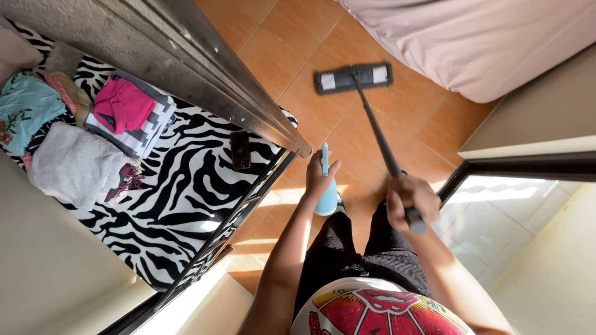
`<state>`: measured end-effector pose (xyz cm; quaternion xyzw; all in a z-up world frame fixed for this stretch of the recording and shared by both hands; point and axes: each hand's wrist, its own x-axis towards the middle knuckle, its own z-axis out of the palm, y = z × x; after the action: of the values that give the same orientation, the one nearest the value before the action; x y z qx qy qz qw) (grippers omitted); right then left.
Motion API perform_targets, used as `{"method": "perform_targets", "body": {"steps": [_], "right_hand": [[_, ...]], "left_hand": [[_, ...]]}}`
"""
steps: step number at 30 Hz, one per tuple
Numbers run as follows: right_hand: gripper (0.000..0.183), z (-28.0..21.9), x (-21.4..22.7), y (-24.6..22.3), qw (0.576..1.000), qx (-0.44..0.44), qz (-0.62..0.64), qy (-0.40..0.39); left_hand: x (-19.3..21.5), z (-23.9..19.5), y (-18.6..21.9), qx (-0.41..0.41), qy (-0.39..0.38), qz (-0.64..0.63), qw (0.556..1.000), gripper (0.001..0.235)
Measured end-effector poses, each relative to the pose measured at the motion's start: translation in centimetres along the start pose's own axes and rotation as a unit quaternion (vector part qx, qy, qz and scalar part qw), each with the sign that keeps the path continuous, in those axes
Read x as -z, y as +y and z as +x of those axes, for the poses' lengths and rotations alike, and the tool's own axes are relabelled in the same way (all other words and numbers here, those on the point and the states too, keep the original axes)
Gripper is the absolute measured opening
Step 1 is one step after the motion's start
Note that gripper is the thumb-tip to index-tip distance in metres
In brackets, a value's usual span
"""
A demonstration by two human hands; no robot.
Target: The person mops the tiled floor of a bedroom using a spray bottle and a flat mop. They move around the room, cleaning the area between a bunk bed and a single bed, and near a glass door. After mopping, they pick up a dustpan and a duster from the bed and place them in a trash bin.
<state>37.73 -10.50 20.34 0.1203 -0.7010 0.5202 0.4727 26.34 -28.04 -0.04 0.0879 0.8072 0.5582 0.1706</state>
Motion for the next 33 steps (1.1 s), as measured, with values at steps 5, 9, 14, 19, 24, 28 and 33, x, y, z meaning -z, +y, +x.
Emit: {"method": "perform_targets", "body": {"steps": [5,9,14,19,24,28,33], "right_hand": [[0.024,-3.2,-2.2,2.4,0.999,-0.024,-0.018,-0.03],[0.029,-6.3,-2.3,0.3,0.993,-0.079,-0.066,-0.064],[0.028,-7.8,0.2,-2.3,0.991,-0.091,-0.072,-0.063],[0.025,-8.7,1.8,-8.8,0.991,-0.114,-0.074,-0.015],[0.016,-10.3,3.4,-22.6,0.941,-0.193,-0.269,0.075],[0.02,-10.4,4.8,-27.7,0.928,-0.189,-0.306,0.097],[0.037,-13.1,3.7,-24.0,0.98,-0.004,-0.133,0.149]], "left_hand": [[0.7,-1.4,0.0,-0.028,-0.013,0.015,0.999,0.054],[0.9,-3.8,1.4,-0.051,-0.026,0.037,0.998,0.048],[0.4,-7.2,1.3,-0.081,-0.036,0.035,0.995,0.05],[-1.1,-12.2,1.1,-0.136,-0.039,0.043,0.989,0.047],[-2.9,-17.0,0.7,-0.169,-0.112,0.059,0.977,0.044],[-5.2,-17.4,-4.1,-0.146,-0.135,0.108,0.974,0.045],[-9.2,-15.5,-11.1,0.183,-0.206,-0.454,0.847,0.044]]}}
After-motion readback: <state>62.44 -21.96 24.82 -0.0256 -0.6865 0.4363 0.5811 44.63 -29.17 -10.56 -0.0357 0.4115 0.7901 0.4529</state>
